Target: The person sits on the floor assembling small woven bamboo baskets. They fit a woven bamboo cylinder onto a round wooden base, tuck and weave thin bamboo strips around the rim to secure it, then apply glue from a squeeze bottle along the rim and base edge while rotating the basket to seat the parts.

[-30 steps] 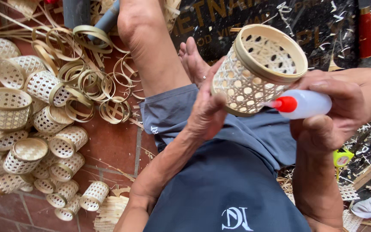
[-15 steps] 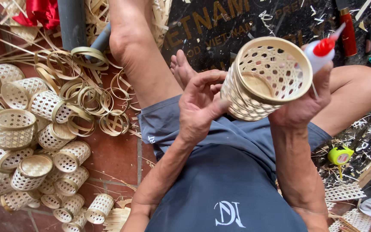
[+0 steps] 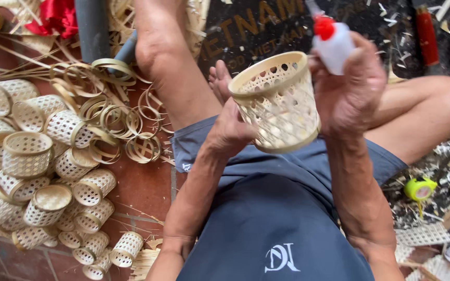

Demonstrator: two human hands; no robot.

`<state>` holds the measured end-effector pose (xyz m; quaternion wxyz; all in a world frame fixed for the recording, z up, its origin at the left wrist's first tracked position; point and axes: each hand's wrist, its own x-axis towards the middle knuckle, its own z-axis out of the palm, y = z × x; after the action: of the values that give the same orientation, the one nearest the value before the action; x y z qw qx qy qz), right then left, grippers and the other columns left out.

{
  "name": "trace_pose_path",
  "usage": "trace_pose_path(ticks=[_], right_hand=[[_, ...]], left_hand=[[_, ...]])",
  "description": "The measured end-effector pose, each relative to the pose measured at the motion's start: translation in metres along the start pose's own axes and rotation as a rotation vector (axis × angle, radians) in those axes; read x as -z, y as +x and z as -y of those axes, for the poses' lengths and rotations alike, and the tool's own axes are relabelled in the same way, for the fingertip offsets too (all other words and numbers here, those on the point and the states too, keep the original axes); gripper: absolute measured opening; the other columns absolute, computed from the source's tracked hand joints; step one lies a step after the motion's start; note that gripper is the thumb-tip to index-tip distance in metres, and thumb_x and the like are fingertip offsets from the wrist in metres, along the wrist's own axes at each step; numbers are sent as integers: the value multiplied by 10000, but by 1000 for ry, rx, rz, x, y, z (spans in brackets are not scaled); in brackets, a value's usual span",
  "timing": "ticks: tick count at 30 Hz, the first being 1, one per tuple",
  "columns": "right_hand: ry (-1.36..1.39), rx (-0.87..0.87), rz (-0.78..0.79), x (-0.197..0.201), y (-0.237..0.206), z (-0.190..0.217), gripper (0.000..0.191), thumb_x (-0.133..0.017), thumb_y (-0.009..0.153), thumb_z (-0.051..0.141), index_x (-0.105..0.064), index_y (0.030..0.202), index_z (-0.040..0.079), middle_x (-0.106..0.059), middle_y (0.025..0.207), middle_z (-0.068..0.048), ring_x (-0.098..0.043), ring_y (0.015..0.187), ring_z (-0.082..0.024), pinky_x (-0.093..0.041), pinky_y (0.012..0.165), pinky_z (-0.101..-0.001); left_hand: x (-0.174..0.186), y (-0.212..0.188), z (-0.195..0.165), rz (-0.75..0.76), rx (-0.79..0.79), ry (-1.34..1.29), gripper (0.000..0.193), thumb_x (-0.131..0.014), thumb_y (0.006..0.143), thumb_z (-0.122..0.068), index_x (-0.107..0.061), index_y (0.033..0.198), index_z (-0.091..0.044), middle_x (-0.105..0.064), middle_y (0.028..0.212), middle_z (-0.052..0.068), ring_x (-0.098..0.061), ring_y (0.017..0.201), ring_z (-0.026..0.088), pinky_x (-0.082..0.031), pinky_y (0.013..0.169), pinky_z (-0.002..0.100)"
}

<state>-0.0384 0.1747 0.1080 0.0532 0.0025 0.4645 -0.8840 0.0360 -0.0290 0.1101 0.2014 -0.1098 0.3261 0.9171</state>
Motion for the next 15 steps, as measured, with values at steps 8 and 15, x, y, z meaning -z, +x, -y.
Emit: trace_pose_path(ticks=[8, 15], right_hand=[[-480, 176, 206, -22, -19, 57, 502, -810, 971, 305, -619, 1279, -43, -712, 1088, -141, -695, 917, -178, -576, 811, -252], [-898, 270, 538, -41, -13, 78, 479, -873, 880, 77, -600, 1244, -72, -693, 1097, -202, -696, 983, -264, -577, 849, -314]], left_hand=[[-12, 7, 9, -28, -59, -842, 1132, -803, 765, -756, -384, 1571, -80, -489, 1523, 130, -484, 1424, 306, -382, 1226, 564], [-38, 4, 8, 0, -35, -937, 1098, -815, 726, -755, -412, 1580, -195, -448, 1563, 14, -413, 1462, 236, -333, 1280, 503]])
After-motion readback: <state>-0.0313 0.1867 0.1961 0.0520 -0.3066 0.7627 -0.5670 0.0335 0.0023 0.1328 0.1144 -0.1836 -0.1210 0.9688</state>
